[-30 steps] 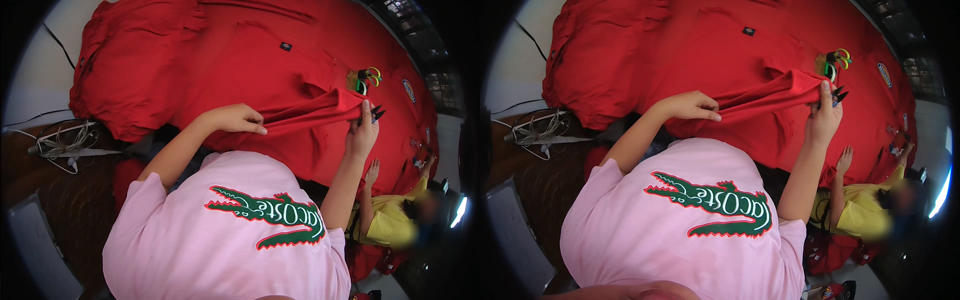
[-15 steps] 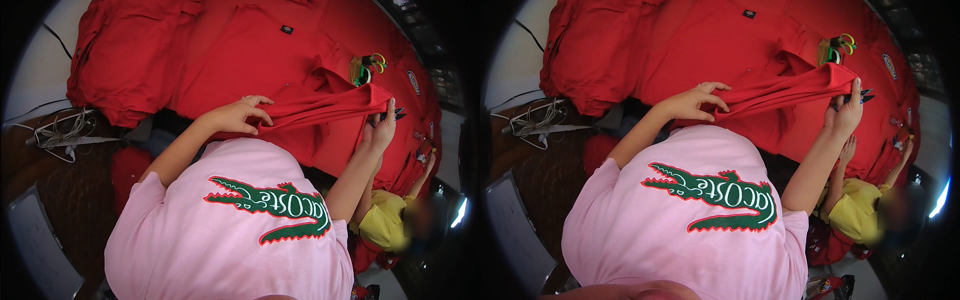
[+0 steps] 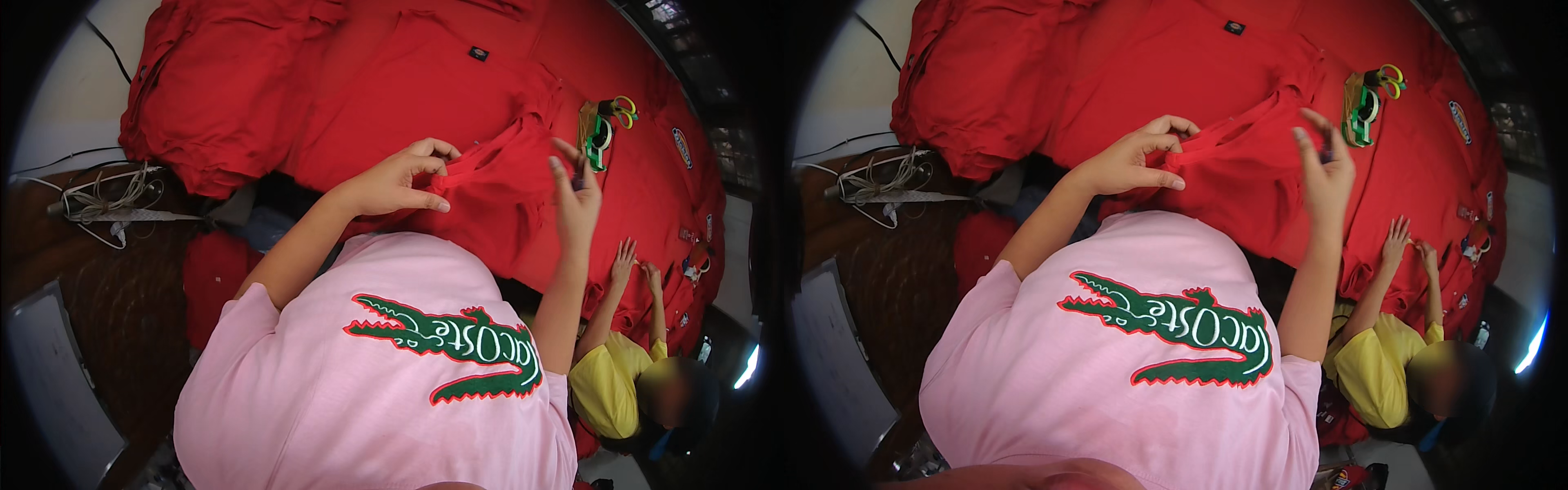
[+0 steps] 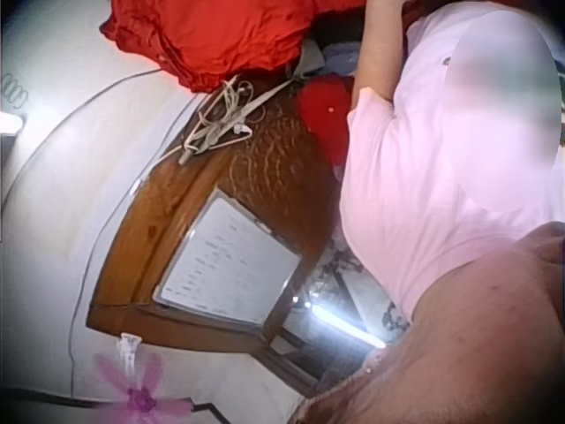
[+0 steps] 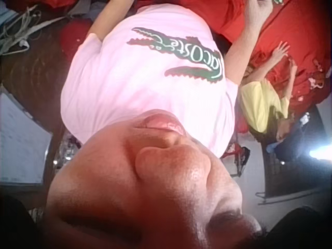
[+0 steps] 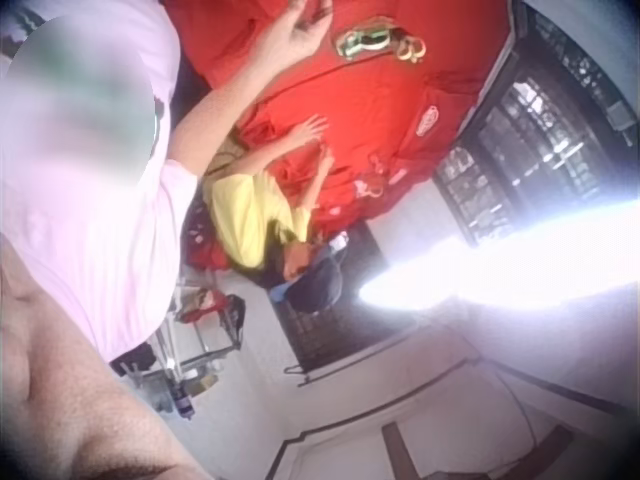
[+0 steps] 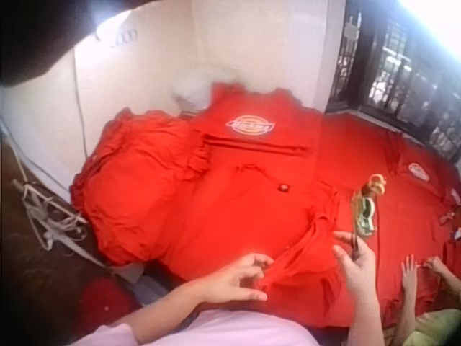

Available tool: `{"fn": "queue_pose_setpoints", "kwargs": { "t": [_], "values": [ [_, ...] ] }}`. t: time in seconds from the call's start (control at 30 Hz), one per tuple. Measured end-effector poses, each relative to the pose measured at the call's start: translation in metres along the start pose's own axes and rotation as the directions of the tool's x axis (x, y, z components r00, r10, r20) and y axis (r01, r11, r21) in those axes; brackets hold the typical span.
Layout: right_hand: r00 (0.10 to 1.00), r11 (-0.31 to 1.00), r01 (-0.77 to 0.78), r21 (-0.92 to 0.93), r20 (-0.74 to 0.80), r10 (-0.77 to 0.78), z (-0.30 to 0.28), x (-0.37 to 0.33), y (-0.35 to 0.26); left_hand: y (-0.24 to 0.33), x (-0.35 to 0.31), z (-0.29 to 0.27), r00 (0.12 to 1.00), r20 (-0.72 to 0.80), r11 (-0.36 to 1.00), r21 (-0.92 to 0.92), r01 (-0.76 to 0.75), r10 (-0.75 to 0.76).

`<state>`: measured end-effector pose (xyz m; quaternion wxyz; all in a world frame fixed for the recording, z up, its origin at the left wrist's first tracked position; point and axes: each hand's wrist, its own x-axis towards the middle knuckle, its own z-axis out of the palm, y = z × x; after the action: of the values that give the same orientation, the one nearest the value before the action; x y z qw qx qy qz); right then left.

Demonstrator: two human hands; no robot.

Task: The person trims loose threads from a red shirt using shears, spreads the shirt flat on a table to align it, and then folds the shirt into a rectangular shape before stacking it with others.

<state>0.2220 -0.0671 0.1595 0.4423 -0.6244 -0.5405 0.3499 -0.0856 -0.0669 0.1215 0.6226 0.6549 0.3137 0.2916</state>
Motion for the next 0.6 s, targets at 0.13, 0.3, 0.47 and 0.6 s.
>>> {"fn": "queue_pose_setpoints", "kwargs": {
  "t": [0.13, 0.3, 0.47, 0.6],
  "values": [
    [0.900, 0.955, -0.189, 0.228, 0.429, 0.076, 0.052, -0.036, -0.026, 0.015, 0.011, 0.013, 0.994, -0.057, 0.972, 0.221, -0.075, 0.090],
    [0.855, 0.956, -0.216, 0.198, 0.511, 0.087, 0.054, -0.045, -0.009, 0.018, 0.015, 0.009, 0.998, -0.051, 0.985, 0.174, -0.020, 0.030],
    [0.903, 0.970, -0.121, 0.211, 0.428, 0.020, 0.045, -0.050, -0.010, 0.013, 0.011, 0.018, 0.986, -0.063, 0.980, -0.140, 0.144, -0.154],
    [0.953, 0.996, 0.054, 0.075, 0.294, -0.074, 0.042, -0.046, 0.000, 0.006, 0.012, 0.027, 0.976, -0.039, 0.900, -0.396, 0.183, -0.215]
  ]
}}
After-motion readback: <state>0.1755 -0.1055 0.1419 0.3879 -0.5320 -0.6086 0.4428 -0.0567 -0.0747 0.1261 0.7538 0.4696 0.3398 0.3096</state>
